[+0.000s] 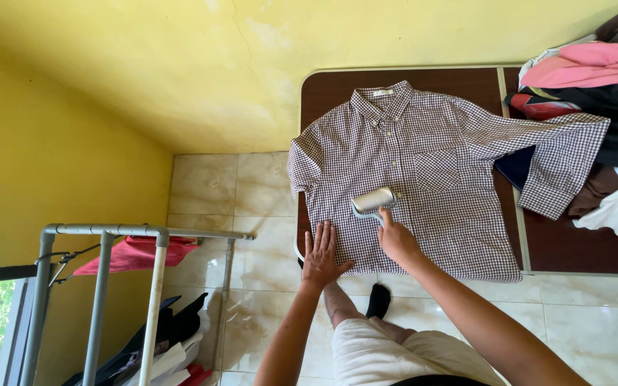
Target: The person uses a lint roller to clean a checkered shirt laid flat on a table. They roll the adhesive surface over the shirt's body, sleeves, and collar to remove lint and debris. The person adjusts the shirt's position to ensure full coverage.
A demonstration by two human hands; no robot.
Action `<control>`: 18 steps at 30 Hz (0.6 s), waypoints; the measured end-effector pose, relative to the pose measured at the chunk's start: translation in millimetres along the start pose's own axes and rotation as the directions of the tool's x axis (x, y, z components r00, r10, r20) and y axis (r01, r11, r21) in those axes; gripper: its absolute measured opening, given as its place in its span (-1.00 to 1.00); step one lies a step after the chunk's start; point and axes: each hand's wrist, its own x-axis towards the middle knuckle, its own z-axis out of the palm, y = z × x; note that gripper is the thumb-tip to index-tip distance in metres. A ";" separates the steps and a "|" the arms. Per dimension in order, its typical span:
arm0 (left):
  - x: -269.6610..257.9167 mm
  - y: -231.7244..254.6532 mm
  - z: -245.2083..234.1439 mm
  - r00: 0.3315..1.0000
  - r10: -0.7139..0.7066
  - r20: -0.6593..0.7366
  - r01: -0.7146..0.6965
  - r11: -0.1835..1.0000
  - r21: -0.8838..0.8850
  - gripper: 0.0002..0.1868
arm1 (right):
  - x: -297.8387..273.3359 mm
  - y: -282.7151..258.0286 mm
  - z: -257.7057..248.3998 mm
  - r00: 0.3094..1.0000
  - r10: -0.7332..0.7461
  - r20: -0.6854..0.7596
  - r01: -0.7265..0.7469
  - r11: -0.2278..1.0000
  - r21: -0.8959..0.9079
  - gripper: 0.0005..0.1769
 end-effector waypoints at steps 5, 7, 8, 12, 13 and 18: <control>-0.8 0.6 -3.9 0.999 -0.012 0.050 0.013 1.000 -0.026 0.26 | 105.5 -34.5 -22.7 0.994 0.087 0.067 -0.090 0.995 0.047 -0.32; -2.0 -0.7 6.2 0.999 0.007 -0.036 -0.010 0.998 -0.063 0.21 | 136.7 -47.7 -37.8 0.999 0.032 0.024 -0.033 0.998 0.050 -0.33; -1.2 -4.0 10.7 0.996 0.017 -0.082 -0.024 0.997 -0.079 0.19 | 146.1 -56.0 -45.1 0.995 0.080 0.063 -0.084 0.995 0.062 -0.32; 0.3 -8.0 12.2 0.976 0.030 -0.215 -0.047 0.996 -0.075 0.04 | 139.0 -67.6 -63.7 0.978 0.146 0.152 -0.156 0.986 0.058 -0.32; 2.3 -9.1 5.8 0.989 -0.001 -0.146 -0.019 0.991 -0.134 0.03 | 127.0 -63.8 -60.6 0.978 0.134 0.159 -0.143 0.988 0.048 -0.34; 13.5 -10.3 -27.1 0.998 -0.054 -0.039 0.045 0.980 -0.195 0.02 | 10.3 -14.3 -22.3 1.000 0.012 0.028 -0.011 1.000 -0.022 -0.36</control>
